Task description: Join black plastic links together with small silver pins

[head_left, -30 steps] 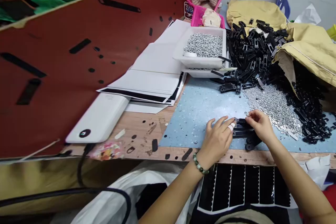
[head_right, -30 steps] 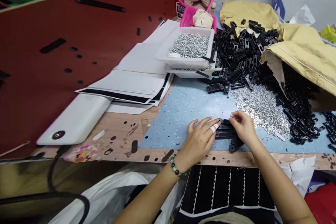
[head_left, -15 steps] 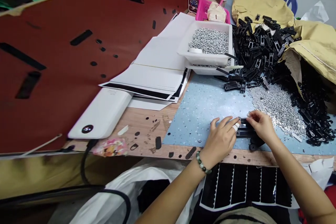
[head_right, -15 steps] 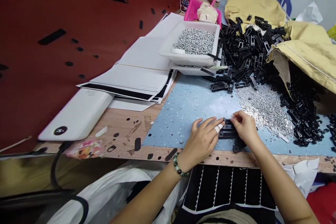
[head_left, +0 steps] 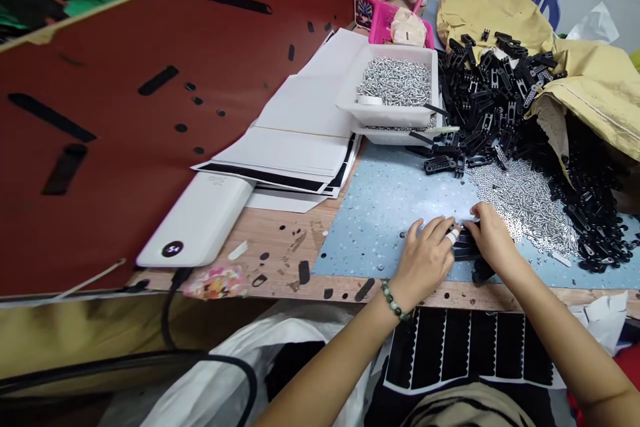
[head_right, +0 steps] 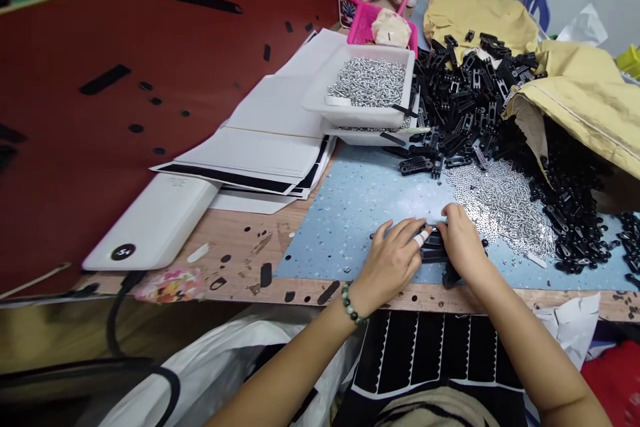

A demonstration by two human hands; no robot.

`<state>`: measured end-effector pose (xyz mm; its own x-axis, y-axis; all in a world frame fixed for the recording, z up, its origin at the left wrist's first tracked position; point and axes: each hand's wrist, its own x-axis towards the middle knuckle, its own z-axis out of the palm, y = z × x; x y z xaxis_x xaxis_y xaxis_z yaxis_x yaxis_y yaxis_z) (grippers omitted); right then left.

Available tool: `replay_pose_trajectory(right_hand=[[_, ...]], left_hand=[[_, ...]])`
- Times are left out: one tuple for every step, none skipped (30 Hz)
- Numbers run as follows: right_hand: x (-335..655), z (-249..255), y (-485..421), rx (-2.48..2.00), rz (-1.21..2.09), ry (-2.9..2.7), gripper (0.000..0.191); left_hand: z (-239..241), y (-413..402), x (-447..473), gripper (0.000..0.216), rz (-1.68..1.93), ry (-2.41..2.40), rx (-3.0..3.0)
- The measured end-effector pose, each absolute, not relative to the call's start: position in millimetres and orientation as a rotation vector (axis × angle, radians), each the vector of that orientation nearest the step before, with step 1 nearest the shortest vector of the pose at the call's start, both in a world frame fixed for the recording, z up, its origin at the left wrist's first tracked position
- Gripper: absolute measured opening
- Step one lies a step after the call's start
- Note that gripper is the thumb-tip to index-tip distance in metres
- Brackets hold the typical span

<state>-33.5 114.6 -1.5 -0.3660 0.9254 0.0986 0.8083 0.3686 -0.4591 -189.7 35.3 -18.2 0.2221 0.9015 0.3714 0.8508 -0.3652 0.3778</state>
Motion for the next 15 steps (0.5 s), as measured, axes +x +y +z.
replay_pose_trajectory(right_hand=[[-29,-1,115,-1.504,0.378,-2.299,0.025],[-23,-1,114,-1.47,0.3,-2.289,0.033],[-15,-2,113,-1.427,0.268,-2.263,0.039],[-6,-2,110,-1.384,0.285,-2.224,0.042],[3,-4,106,-1.35,0.343,-2.176,0.041],[13,-7,100,-1.351,0.412,-2.118,0.039],[21,-11,93,-1.37,0.463,-2.068,0.038],[29,-15,85,-1.393,0.482,-2.034,0.039],[33,-19,78,-1.407,0.479,-2.018,0.04],[36,-24,71,-1.411,0.465,-2.006,0.04],[35,-27,65,-1.409,0.457,-1.992,0.04],[33,-30,61,-1.402,0.46,-1.975,0.04],[29,-32,59,-1.391,0.469,-1.957,0.038],[25,-32,57,-1.377,0.481,-1.947,0.036],[20,-32,57,-1.361,0.479,-1.951,0.034]], left_hand=[[-19,36,-189,0.035,0.845,1.703,2.374],[-20,37,-189,0.035,0.864,1.69,2.36],[-20,38,-188,0.033,0.885,1.675,2.338],[-20,38,-188,0.031,0.907,1.656,2.313],[-20,38,-187,0.03,0.926,1.633,2.285],[-20,38,-187,0.03,0.94,1.608,2.256],[-19,37,-186,0.032,0.946,1.581,2.228],[-19,36,-185,0.038,0.942,1.56,2.203],[-18,34,-183,0.048,0.924,1.545,2.18],[-18,33,-181,0.062,0.893,1.539,2.161],[-18,32,-177,0.075,0.851,1.546,2.147],[-19,31,-173,0.087,0.804,1.561,2.14],[-19,30,-169,0.095,0.758,1.582,2.136],[-20,29,-164,0.099,0.723,1.605,2.133],[-21,29,-160,0.098,0.701,1.628,2.13]])
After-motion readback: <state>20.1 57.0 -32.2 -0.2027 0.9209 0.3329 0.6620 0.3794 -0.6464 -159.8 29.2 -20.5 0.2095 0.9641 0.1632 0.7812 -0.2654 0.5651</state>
